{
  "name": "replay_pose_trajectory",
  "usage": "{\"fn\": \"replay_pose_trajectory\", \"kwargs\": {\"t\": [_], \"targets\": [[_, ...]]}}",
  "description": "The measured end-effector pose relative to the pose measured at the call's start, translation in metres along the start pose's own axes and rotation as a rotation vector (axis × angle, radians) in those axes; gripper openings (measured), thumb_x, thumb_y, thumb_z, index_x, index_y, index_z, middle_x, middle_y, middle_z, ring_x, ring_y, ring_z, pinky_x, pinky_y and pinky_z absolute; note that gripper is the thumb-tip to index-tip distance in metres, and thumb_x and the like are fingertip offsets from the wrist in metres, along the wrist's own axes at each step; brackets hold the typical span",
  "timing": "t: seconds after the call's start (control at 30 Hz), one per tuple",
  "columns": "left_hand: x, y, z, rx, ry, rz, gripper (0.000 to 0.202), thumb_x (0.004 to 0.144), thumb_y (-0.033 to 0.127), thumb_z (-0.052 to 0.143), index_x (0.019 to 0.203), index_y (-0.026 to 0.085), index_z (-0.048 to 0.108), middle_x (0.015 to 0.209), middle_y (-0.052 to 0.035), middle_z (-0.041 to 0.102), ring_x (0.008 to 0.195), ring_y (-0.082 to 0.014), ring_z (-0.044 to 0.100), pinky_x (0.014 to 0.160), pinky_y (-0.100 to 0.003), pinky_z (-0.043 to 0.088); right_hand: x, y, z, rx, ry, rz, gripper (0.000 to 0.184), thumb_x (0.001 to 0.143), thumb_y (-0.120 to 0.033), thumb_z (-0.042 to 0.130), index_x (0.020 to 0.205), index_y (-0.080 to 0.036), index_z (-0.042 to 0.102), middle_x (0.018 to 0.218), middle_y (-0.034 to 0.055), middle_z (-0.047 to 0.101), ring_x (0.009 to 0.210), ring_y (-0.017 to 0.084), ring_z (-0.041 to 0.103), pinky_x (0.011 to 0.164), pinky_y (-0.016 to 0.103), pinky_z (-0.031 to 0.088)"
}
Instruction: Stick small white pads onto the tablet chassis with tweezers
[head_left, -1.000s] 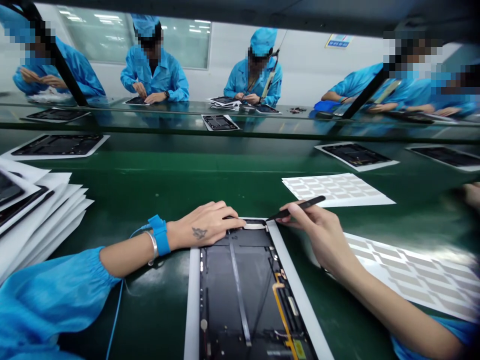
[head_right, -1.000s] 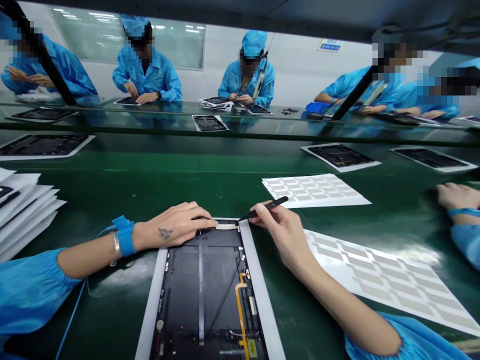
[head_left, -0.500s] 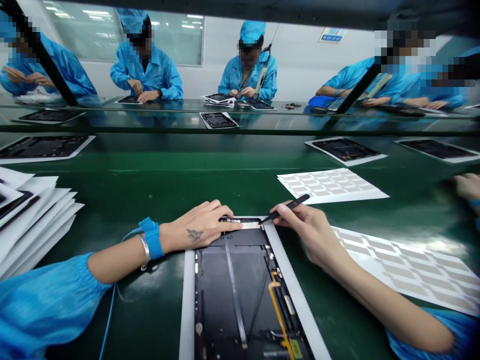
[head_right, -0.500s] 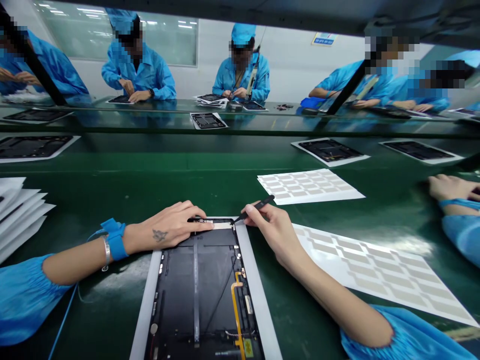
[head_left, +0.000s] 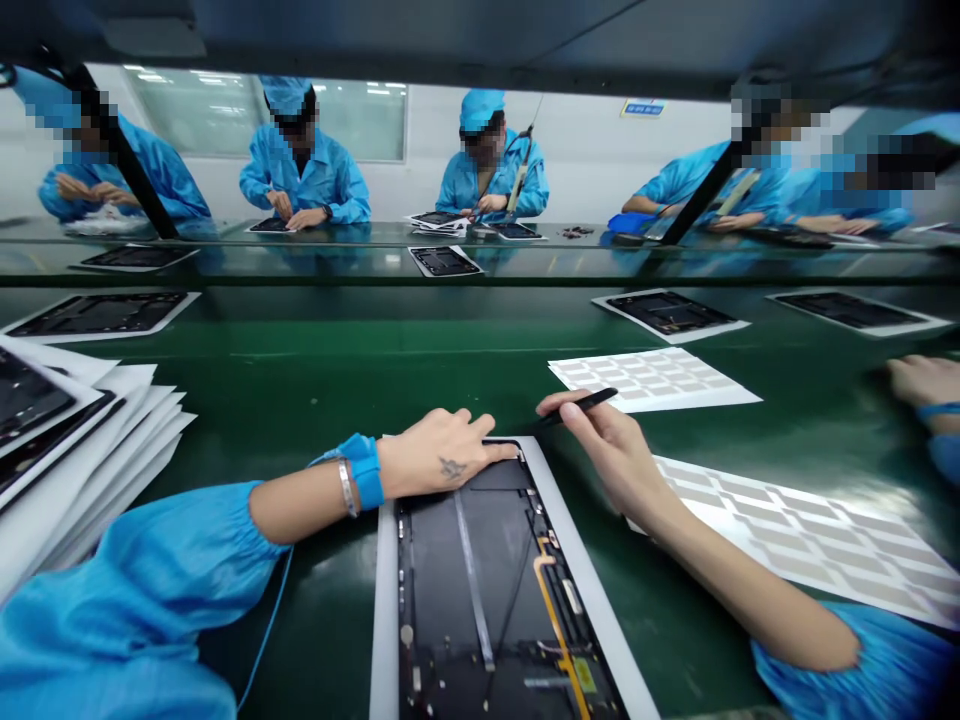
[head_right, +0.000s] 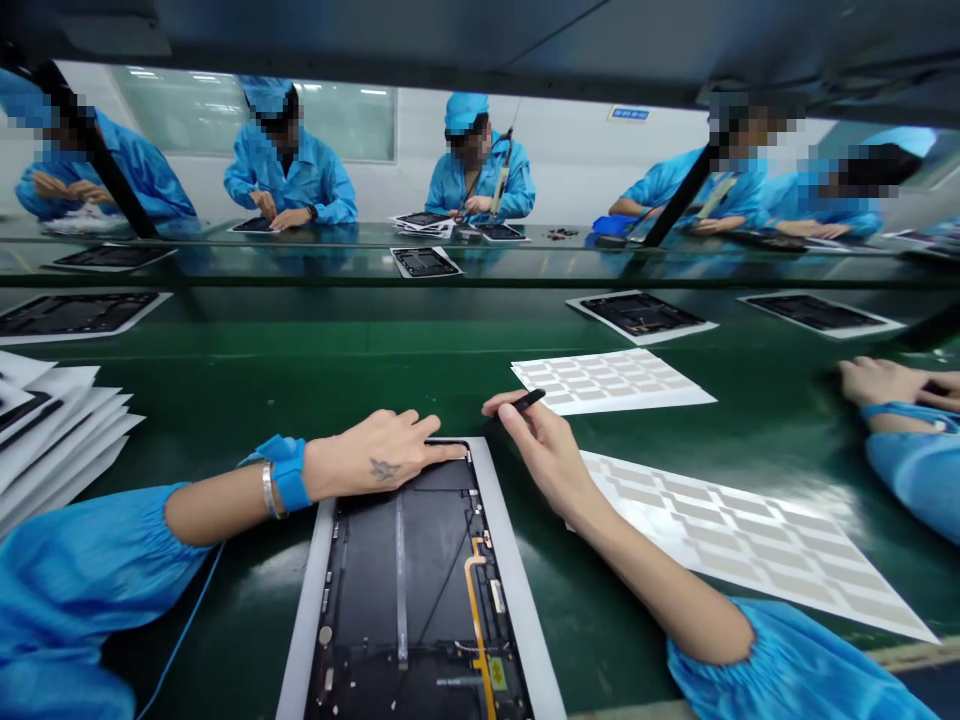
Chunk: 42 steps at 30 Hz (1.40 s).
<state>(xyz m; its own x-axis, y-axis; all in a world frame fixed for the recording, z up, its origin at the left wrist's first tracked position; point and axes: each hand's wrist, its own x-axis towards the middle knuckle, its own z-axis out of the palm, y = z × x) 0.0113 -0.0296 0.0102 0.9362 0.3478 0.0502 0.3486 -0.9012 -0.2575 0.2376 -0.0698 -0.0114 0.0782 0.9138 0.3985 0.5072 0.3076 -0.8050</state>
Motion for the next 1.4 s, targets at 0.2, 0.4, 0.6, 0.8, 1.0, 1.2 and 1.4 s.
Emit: {"fn": "replay_pose_trajectory", "kwargs": {"t": [0.2,0.4,0.6,0.8,1.0,1.2,1.4], "targets": [[-0.018,-0.004,0.017,-0.029,0.092,0.034,0.032,0.099,0.021,0.042,0.128,0.016,0.055,0.097,-0.0105,0.064,0.080,-0.0202,0.061,0.064,-0.030,0.048,0.006,-0.014,0.009,-0.355,-0.307,-0.373,0.016,0.094,-0.023,0.046,0.088,-0.021,0.061,0.083,0.0061,0.064,0.080,0.022,0.060,0.071,0.034,0.047],[-0.036,-0.015,0.038,-0.220,0.247,0.003,0.019,0.092,0.016,0.047,0.103,0.013,0.063,0.105,-0.0089,0.070,0.097,-0.0198,0.064,0.080,-0.031,0.052,0.023,-0.028,0.035,-0.615,-0.688,-0.492,0.016,0.087,-0.009,0.051,0.081,-0.020,0.061,0.085,0.0062,0.061,0.081,0.022,0.057,0.070,0.034,0.039],[-0.031,-0.016,0.039,-0.190,0.236,0.003,0.014,0.090,0.015,0.048,0.090,0.014,0.062,0.091,-0.0060,0.071,0.085,-0.0197,0.065,0.073,-0.030,0.051,0.033,-0.039,0.043,-0.685,-0.851,-0.535,0.016,0.083,-0.006,0.050,0.076,-0.019,0.057,0.084,0.0061,0.058,0.077,0.020,0.052,0.068,0.031,0.036],[-0.032,-0.015,0.037,-0.178,0.231,0.018,0.016,0.092,0.016,0.047,0.090,0.014,0.063,0.092,-0.0063,0.071,0.086,-0.0196,0.064,0.073,-0.030,0.050,0.037,-0.046,0.038,-0.829,-0.939,-0.612,0.016,0.081,-0.005,0.050,0.079,-0.019,0.057,0.086,0.0072,0.057,0.076,0.020,0.052,0.068,0.033,0.034],[-0.031,-0.016,0.034,-0.179,0.185,0.022,0.017,0.091,0.015,0.049,0.098,0.013,0.064,0.097,-0.0073,0.071,0.088,-0.0214,0.063,0.074,-0.032,0.051,0.044,-0.030,0.014,-0.817,-0.979,-0.515,0.016,0.084,-0.008,0.050,0.077,-0.019,0.057,0.083,0.0058,0.057,0.076,0.020,0.055,0.068,0.033,0.040],[-0.031,-0.014,0.036,-0.178,0.210,0.002,0.016,0.092,0.015,0.048,0.095,0.014,0.064,0.094,-0.0074,0.070,0.086,-0.0196,0.062,0.072,-0.029,0.050,0.018,-0.012,0.010,-0.441,-0.571,-0.455,0.022,0.091,-0.013,0.047,0.093,-0.021,0.067,0.083,0.0063,0.061,0.081,0.021,0.059,0.070,0.033,0.048],[-0.032,-0.015,0.036,-0.222,0.237,-0.005,0.018,0.093,0.014,0.045,0.097,0.014,0.063,0.096,-0.0067,0.069,0.089,-0.0197,0.059,0.076,-0.030,0.048,-0.006,0.001,0.007,-0.355,-0.656,-0.506,0.030,0.096,-0.024,0.049,0.119,-0.026,0.069,0.090,0.0079,0.061,0.083,0.021,0.058,0.073,0.035,0.049]]}}
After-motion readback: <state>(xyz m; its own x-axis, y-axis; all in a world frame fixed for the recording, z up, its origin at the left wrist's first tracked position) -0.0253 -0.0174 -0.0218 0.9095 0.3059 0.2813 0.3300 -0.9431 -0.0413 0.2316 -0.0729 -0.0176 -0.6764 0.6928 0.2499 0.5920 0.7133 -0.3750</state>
